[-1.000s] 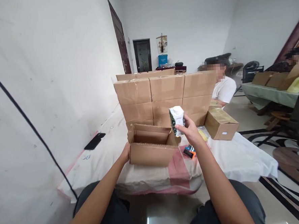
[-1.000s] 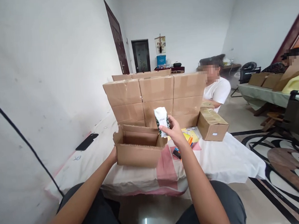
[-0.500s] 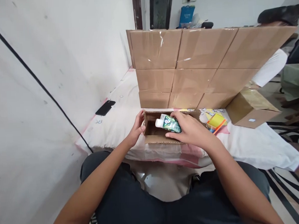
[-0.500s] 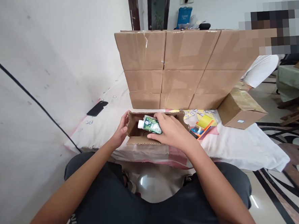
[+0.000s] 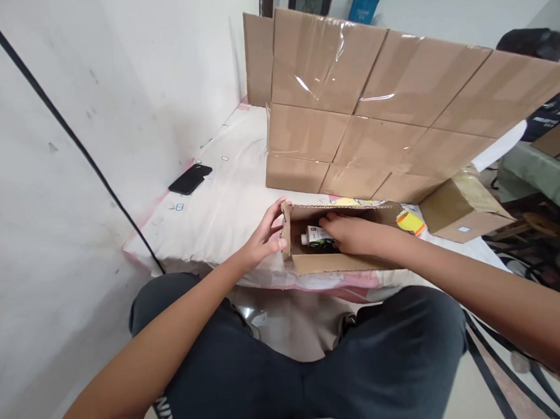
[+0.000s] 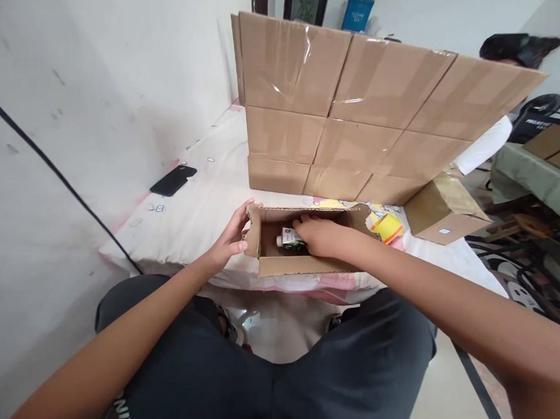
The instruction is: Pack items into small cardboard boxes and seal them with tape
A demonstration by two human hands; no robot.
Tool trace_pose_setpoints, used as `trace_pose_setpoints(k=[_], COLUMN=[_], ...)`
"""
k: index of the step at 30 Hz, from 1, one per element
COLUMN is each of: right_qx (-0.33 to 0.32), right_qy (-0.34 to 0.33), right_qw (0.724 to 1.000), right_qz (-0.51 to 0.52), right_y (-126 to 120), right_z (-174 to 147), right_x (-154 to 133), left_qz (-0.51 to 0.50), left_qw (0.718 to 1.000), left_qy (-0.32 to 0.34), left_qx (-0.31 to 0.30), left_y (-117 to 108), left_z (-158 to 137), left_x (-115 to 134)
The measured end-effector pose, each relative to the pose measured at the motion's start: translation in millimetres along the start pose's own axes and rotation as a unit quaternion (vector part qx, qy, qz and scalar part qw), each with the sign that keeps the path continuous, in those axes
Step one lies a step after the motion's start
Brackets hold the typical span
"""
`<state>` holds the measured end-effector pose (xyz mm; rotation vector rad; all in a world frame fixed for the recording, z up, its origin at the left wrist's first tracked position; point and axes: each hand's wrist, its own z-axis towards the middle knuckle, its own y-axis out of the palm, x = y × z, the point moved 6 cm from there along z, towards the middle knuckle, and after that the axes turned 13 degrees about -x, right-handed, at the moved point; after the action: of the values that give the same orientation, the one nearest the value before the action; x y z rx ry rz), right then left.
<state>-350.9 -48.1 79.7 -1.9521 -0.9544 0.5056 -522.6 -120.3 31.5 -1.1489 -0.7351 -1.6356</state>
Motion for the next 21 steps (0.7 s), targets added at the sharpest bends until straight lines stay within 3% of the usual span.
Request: trace_pose_setpoints(k=[9,21], right_qx=[-0.026,-0.089], right_qy=[-0.003,-0.020], right_qw=[0.999,0.992], right_qz=[-0.029,-0.092], right_y=[-2.7,11.4], right_z=[30.1,54.1], right_x=[-3.1,-2.9], left_qz=[-0.022,-0.071], left_qw=[0.999,0.996], left_qy=[0.014,0.034], left_qx=[0.041,0.033], left_y=[-6.7,-11.2], left_z=[8.1,14.7], left_x=[-4.9,-23.8])
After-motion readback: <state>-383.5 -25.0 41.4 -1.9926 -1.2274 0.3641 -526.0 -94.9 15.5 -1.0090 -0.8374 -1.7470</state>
